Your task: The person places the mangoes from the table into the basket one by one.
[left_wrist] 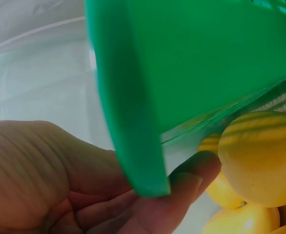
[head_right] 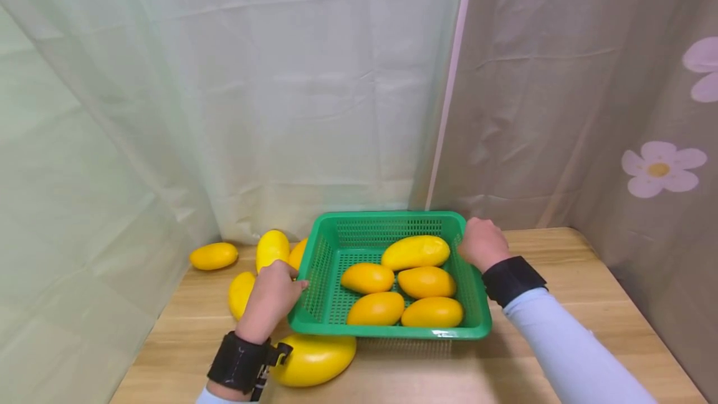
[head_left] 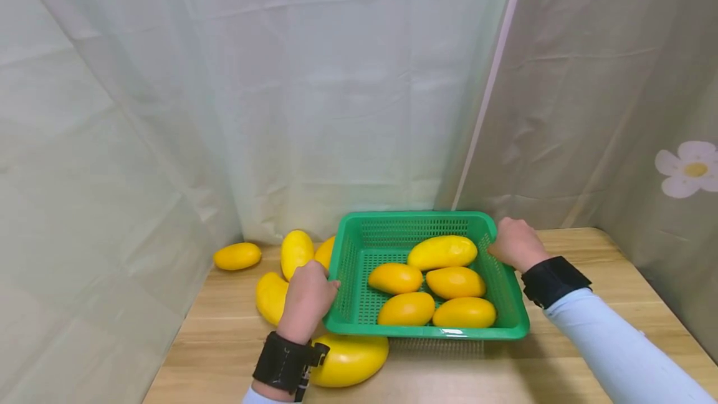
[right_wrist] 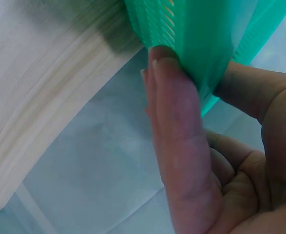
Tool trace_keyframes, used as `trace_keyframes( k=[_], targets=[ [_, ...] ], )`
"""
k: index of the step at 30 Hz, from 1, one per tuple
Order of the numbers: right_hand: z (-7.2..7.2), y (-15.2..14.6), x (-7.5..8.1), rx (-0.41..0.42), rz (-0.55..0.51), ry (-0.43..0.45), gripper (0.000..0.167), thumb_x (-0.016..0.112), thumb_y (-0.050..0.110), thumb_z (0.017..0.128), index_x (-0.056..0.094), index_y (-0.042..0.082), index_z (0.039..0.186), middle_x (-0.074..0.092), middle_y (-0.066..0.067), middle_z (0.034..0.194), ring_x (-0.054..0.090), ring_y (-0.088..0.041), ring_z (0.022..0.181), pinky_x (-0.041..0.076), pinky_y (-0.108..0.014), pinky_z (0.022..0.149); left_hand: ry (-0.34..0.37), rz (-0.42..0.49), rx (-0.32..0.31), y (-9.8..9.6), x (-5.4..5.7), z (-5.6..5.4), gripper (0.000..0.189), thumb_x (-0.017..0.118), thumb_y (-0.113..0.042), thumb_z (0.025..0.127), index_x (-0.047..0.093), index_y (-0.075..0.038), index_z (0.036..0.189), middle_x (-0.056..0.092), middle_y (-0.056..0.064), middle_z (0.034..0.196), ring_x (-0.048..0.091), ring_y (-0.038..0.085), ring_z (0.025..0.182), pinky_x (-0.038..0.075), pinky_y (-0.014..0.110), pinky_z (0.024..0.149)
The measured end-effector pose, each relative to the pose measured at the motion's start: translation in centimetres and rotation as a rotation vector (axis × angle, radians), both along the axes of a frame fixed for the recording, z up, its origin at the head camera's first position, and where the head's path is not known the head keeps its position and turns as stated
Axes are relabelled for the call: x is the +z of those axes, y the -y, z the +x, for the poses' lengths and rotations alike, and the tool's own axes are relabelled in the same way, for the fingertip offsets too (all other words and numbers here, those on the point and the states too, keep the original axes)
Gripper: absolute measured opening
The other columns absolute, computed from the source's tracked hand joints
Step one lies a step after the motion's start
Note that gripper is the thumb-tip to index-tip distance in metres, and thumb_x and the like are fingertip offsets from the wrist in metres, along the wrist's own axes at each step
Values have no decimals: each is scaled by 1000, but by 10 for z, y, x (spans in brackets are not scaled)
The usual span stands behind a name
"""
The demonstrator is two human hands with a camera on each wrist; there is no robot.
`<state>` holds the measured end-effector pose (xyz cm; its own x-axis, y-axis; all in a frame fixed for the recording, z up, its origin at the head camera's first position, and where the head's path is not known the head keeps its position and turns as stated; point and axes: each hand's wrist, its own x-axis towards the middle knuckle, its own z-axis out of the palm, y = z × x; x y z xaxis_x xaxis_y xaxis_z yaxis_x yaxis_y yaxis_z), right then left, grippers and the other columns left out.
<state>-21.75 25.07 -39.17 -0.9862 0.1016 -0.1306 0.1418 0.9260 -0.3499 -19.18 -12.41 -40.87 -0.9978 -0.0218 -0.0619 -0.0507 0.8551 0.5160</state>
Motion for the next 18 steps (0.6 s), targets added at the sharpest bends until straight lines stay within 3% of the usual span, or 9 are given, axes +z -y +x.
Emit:
trace_keyframes(
  k=[7,13,16,18],
  targets=[
    [2,1,2,-32,-87,57,24,61,14,80,53,-6,89,56,-16,72,59,-22,48,49,-27,42,12,4,-16,3,-1,-1,19,70,-20,83,69,-1,81,56,6,58,54,15,50,40,24,45],
    [1,3,4,-27,-43,43,21,62,12,77,54,-6,84,56,-18,72,57,-22,47,48,-28,41,3,35,-39,13,-4,-3,36,71,-26,82,69,1,105,60,7,72,51,14,49,38,25,45],
    [-1,3,4,-6,3,16,21,64,11,74,55,-5,84,55,-17,73,56,-26,55,47,-30,46,-2,52,-22,21,-4,-4,41,72,-32,81,68,-2,108,64,7,77,51,16,47,38,27,44],
    [-2,4,5,11,37,-10,22,65,12,72,55,-5,83,55,-16,73,54,-27,61,46,-31,50,-45,29,2,29,-3,-5,41,72,-36,80,69,-4,107,68,9,82,58,19,55,43,30,47]
  ],
)
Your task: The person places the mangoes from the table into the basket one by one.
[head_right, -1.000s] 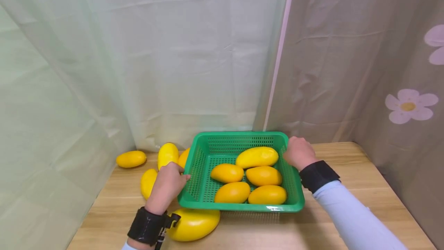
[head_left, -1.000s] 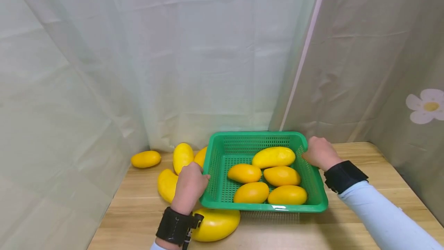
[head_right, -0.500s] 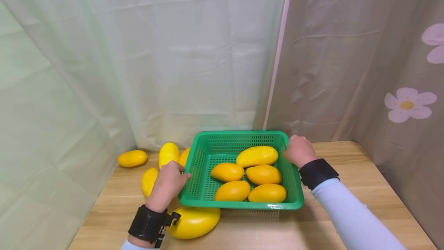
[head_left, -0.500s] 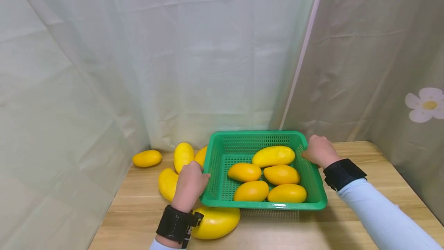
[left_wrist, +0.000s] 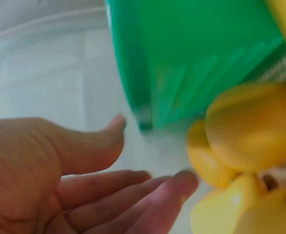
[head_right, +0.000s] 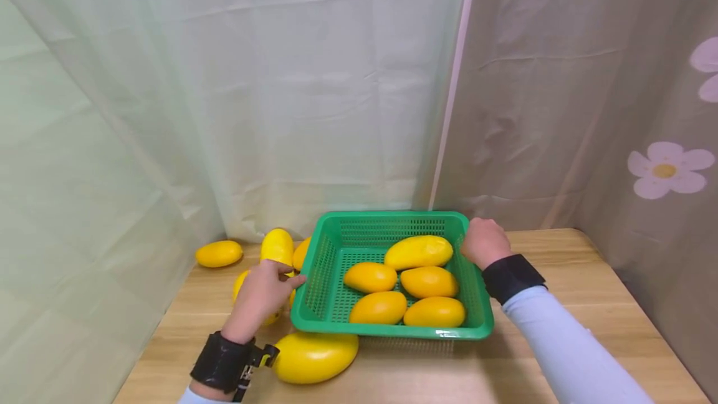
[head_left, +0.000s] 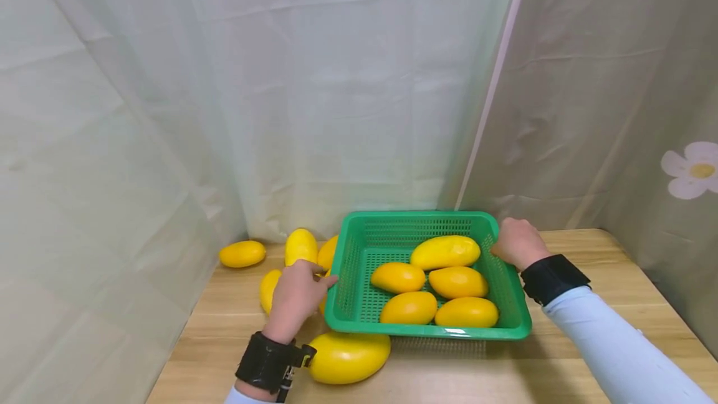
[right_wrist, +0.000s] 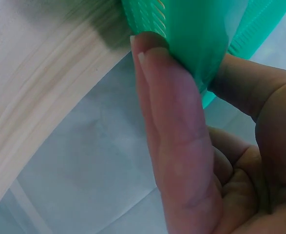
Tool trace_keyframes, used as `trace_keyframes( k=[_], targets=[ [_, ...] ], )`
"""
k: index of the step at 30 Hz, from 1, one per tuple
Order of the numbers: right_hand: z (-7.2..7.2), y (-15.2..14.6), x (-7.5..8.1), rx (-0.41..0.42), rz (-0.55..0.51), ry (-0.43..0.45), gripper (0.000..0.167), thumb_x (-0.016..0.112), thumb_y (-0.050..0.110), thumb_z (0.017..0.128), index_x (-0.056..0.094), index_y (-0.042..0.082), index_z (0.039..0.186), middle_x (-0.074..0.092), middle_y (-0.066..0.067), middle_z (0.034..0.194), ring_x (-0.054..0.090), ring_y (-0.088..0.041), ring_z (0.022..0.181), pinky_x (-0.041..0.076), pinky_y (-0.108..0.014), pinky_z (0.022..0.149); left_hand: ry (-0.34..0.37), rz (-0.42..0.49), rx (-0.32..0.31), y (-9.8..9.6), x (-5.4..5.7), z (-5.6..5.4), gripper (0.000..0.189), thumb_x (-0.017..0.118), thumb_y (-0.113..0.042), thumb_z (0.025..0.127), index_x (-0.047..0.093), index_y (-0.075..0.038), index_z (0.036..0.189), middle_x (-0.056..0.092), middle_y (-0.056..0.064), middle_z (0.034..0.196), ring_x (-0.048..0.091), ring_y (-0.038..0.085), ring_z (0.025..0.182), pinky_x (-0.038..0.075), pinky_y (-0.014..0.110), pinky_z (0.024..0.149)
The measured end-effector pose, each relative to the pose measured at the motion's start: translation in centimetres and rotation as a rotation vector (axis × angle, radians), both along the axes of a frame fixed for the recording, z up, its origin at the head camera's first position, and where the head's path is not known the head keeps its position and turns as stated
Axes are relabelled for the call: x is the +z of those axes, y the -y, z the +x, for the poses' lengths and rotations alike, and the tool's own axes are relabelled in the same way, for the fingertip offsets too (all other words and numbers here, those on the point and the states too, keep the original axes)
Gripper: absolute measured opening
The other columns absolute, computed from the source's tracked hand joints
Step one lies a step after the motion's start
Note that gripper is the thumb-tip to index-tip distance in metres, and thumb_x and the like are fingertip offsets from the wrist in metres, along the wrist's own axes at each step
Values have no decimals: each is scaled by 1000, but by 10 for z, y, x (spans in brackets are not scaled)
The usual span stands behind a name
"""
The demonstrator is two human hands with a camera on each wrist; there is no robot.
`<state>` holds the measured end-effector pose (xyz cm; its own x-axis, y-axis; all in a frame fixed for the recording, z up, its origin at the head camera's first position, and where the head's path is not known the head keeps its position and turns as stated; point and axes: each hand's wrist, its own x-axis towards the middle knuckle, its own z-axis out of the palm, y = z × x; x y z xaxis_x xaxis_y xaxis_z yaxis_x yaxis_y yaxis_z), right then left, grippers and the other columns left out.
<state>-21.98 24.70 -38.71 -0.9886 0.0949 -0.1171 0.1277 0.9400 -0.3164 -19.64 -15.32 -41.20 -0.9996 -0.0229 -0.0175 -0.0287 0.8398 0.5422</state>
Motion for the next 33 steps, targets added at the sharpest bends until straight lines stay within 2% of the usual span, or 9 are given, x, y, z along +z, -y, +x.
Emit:
trace_keyframes(
  k=[4,8,9,12,15,19,22,29,33],
  targets=[
    [-3,-2,0,7,21,-23,21,65,12,71,56,-4,81,54,-14,71,53,-28,62,44,-31,52,-147,-70,59,18,2,-5,45,71,-37,81,68,-3,109,69,17,104,66,26,74,48,34,52],
    [-3,-5,2,-6,17,-10,20,64,11,71,56,-4,82,52,-14,70,52,-27,61,43,-30,51,-199,-89,115,35,-2,-14,52,71,-37,80,63,3,112,66,22,95,61,28,69,43,34,48],
    [-2,-5,3,-8,16,-5,20,64,11,71,56,-4,82,52,-14,70,51,-27,61,43,-30,51,-194,-96,123,38,-4,-15,57,71,-37,79,60,6,114,63,24,98,61,32,77,47,37,53],
    [0,-6,4,-8,12,-7,21,64,10,71,56,-5,83,52,-15,70,51,-28,61,42,-30,51,-132,-110,137,46,-12,-17,74,70,-41,79,46,14,124,52,33,114,54,45,99,48,52,77],
    [1,-5,2,-12,13,-8,22,64,9,71,56,-6,84,52,-15,71,51,-28,61,42,-30,50,-22,-147,147,52,-21,-14,92,64,-48,82,27,21,132,37,43,125,39,55,114,35,62,93],
    [0,-2,-1,-18,25,-5,21,63,9,71,56,-5,85,53,-16,73,51,-29,62,42,-32,50,111,-181,173,59,-35,-11,105,53,-59,84,14,25,132,32,47,119,41,58,107,37,62,89],
    [0,1,0,-11,32,-15,18,60,8,73,57,-5,85,54,-17,74,51,-29,62,41,-33,51,180,-174,194,61,-42,-11,113,47,-67,84,7,25,134,30,49,119,43,59,105,41,62,86],
    [-1,3,1,7,40,-34,11,59,5,73,57,-4,79,52,-14,69,49,-27,59,40,-32,50,249,-97,213,62,-48,-12,123,46,-73,80,-6,24,136,26,51,125,47,56,106,44,59,85],
    [-2,4,0,5,42,-24,9,59,5,73,57,-3,77,51,-13,67,48,-27,58,39,-31,49,278,-86,209,62,-48,-12,124,48,-73,79,-5,24,136,30,51,124,52,49,100,46,55,82]
  ],
)
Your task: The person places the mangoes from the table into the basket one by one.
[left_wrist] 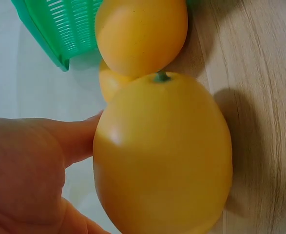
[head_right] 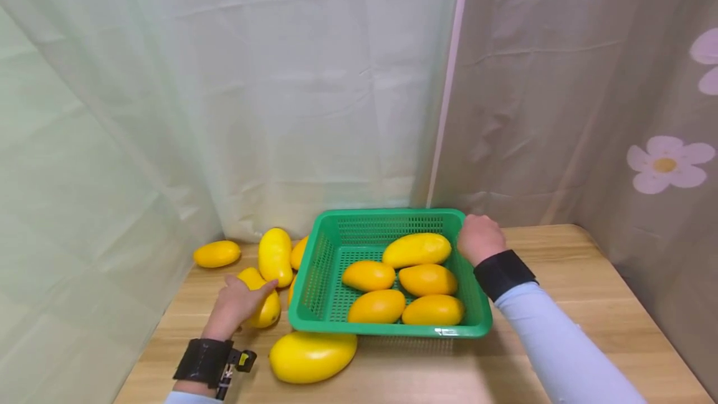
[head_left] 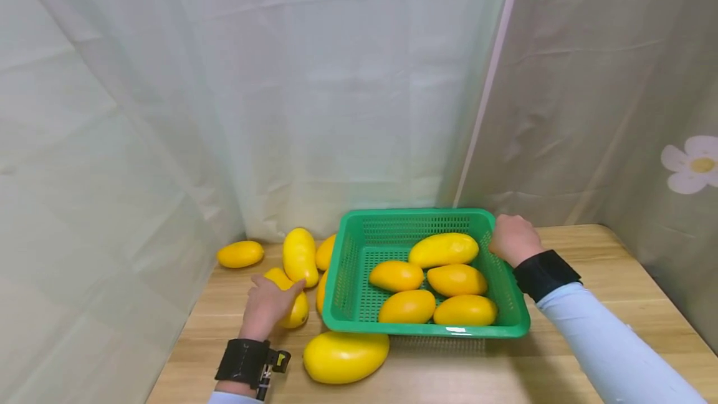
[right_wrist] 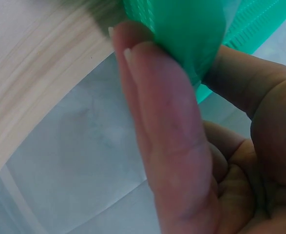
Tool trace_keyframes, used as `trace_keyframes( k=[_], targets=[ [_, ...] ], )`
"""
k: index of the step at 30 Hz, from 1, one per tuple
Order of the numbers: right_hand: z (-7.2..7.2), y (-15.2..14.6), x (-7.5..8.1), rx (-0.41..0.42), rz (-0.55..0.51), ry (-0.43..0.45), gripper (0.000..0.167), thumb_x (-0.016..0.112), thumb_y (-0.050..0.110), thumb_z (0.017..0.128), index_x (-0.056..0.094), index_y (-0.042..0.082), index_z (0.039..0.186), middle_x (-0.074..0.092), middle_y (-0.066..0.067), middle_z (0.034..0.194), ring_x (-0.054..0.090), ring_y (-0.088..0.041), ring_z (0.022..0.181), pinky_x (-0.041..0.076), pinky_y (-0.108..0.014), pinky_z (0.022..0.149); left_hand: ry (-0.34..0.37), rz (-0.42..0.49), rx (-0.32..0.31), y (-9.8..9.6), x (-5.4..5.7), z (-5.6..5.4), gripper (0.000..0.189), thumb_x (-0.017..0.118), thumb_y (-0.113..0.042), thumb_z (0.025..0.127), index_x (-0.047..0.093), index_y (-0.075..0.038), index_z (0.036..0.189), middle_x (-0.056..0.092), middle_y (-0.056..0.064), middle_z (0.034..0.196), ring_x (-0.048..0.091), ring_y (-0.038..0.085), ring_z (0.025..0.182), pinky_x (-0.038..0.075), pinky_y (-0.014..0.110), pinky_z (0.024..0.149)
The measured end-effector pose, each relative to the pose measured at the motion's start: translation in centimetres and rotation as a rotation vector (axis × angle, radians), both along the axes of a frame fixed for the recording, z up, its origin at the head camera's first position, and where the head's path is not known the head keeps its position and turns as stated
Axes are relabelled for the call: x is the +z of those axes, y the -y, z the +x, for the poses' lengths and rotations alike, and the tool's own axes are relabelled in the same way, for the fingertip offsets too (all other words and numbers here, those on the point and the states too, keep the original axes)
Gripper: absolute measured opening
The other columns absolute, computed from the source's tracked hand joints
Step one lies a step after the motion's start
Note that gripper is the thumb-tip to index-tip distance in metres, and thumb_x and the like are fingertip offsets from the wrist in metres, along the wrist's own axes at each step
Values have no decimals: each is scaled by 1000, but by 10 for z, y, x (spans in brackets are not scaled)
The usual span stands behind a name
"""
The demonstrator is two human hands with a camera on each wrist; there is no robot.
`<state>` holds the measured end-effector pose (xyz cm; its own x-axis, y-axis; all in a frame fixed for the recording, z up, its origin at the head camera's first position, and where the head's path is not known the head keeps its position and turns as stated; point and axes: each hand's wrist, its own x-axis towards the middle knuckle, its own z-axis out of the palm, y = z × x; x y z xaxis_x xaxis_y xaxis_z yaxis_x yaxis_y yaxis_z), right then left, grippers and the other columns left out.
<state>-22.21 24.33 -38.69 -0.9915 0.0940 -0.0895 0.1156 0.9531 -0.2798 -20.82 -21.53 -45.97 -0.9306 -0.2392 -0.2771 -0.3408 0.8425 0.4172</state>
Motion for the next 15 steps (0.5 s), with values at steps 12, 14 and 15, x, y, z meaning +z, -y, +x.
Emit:
trace_keyframes(
  k=[12,14,15],
  targets=[
    [-2,3,1,-20,34,22,17,59,6,74,59,-7,85,57,-20,78,54,-31,65,46,-38,54,45,20,-29,5,2,1,97,61,-55,79,24,22,126,48,33,101,52,33,79,46,37,63],
    [-3,3,1,-22,33,28,17,58,6,74,59,-7,85,57,-20,77,54,-31,65,46,-38,54,57,27,-35,7,4,1,91,64,-51,78,30,20,122,50,30,97,52,32,78,45,36,61],
    [-3,2,0,-23,34,31,17,58,6,75,59,-7,86,57,-20,77,54,-30,65,46,-37,54,64,29,-40,8,4,2,86,65,-51,77,36,19,119,52,27,95,52,31,77,45,35,60]
  ],
)
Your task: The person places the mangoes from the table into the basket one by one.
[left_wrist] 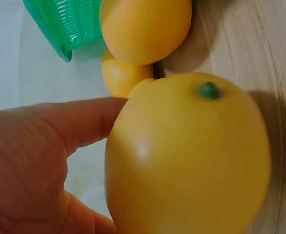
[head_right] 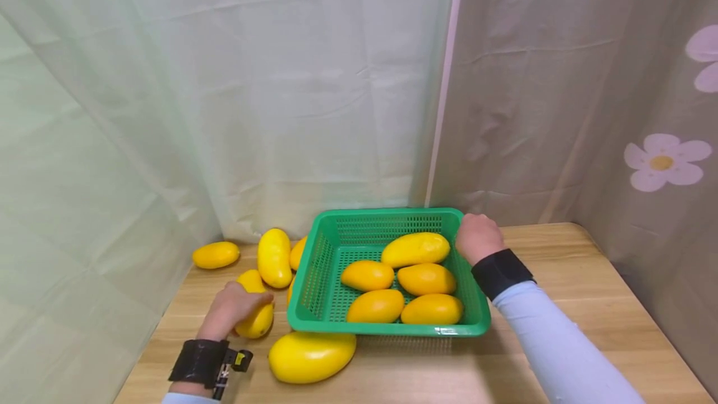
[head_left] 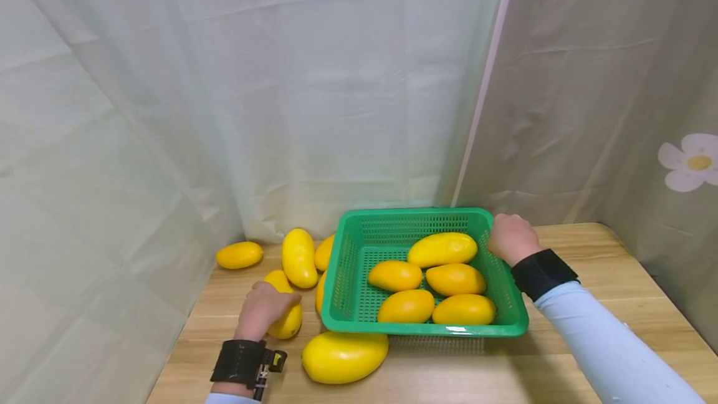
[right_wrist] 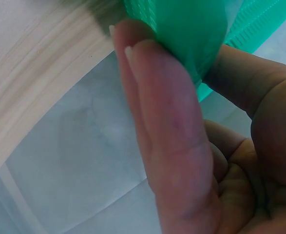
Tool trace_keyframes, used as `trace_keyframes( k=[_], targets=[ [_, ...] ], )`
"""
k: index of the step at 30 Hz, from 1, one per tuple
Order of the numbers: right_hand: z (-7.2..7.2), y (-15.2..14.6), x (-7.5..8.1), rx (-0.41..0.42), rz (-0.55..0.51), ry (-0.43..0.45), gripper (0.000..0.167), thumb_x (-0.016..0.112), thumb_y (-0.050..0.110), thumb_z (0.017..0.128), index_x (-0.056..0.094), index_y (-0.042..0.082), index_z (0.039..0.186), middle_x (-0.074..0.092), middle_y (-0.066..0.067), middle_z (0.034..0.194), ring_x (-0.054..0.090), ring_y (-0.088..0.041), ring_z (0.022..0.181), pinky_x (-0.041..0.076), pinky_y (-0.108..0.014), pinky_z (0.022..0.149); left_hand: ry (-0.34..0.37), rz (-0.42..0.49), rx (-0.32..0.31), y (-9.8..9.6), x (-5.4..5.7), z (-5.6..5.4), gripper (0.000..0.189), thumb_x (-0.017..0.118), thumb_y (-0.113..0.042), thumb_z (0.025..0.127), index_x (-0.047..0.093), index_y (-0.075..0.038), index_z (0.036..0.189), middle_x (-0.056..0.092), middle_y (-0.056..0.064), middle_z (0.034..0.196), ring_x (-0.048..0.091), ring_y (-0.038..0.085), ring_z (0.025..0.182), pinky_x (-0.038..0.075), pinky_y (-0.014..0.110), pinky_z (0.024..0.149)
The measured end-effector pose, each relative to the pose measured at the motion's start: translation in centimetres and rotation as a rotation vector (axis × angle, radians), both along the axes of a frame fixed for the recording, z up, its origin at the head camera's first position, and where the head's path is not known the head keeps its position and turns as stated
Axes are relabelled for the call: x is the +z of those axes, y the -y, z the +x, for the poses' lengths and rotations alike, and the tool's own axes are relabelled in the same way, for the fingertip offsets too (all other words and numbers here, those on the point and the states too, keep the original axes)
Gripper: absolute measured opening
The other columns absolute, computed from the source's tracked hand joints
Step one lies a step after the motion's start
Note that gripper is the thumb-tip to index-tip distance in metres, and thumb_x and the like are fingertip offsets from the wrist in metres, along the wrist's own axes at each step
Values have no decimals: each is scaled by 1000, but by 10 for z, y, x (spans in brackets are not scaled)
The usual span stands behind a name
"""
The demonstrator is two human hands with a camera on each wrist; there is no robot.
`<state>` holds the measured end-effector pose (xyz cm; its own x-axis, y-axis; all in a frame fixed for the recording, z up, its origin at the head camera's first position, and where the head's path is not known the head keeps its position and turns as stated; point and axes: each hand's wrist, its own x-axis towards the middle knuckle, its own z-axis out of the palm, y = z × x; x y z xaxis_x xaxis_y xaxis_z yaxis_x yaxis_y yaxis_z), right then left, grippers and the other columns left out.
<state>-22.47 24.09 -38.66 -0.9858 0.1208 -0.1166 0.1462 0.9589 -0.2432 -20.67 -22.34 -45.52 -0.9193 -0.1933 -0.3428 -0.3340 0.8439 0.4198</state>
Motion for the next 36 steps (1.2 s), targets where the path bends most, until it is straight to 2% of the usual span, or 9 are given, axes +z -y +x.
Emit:
trace_keyframes(
  k=[5,8,12,17,26,29,31,33,36],
  targets=[
    [-1,0,-1,-1,1,-8,16,58,5,75,59,-7,86,58,-20,78,54,-30,65,46,-38,54,13,-4,-38,5,3,2,68,69,-48,72,56,11,102,55,16,84,51,26,72,41,31,56],
    [0,-1,-2,5,-3,-20,15,58,4,75,58,-6,85,57,-20,77,53,-30,64,45,-37,53,12,-17,-59,7,4,2,69,70,-50,70,57,10,101,56,15,82,51,25,72,40,30,57],
    [1,-1,-1,5,-10,-16,14,57,5,75,58,-6,84,55,-19,75,52,-30,62,44,-35,52,33,-51,-63,9,6,3,80,69,-54,69,51,12,110,56,16,83,51,26,73,40,32,57],
    [2,-1,-1,5,-8,-22,16,58,5,75,59,-7,85,57,-21,77,53,-30,63,45,-36,52,63,-78,-51,11,7,5,101,67,-57,69,32,15,129,56,23,93,51,30,78,42,36,61],
    [-1,2,-2,22,-16,-39,11,57,3,74,59,-5,80,56,-19,74,52,-29,61,43,-34,50,97,-111,-18,22,12,10,104,68,-57,69,27,14,133,55,22,95,51,30,79,42,36,62],
    [-1,2,-2,18,-17,-37,11,57,3,75,59,-5,81,56,-19,74,52,-29,61,44,-34,50,79,-128,-16,26,18,10,101,67,-59,69,31,12,132,55,20,92,51,29,76,41,35,59],
    [0,2,-2,16,-21,-38,11,57,3,75,58,-6,81,56,-19,75,52,-30,61,44,-34,50,49,-147,-21,27,24,9,94,66,-59,70,38,10,127,56,19,90,52,28,73,40,35,56],
    [0,2,-1,17,-23,-41,10,57,3,75,58,-5,80,56,-19,75,52,-30,61,44,-34,49,11,-168,-20,27,31,9,92,66,-59,71,39,10,126,57,20,90,53,28,72,39,34,53],
    [1,1,-1,23,-22,-57,8,56,3,74,58,-5,77,56,-18,73,52,-30,60,43,-34,49,-41,-192,-20,21,43,9,99,64,-58,72,29,10,135,58,26,97,56,30,74,40,36,52]
  ],
)
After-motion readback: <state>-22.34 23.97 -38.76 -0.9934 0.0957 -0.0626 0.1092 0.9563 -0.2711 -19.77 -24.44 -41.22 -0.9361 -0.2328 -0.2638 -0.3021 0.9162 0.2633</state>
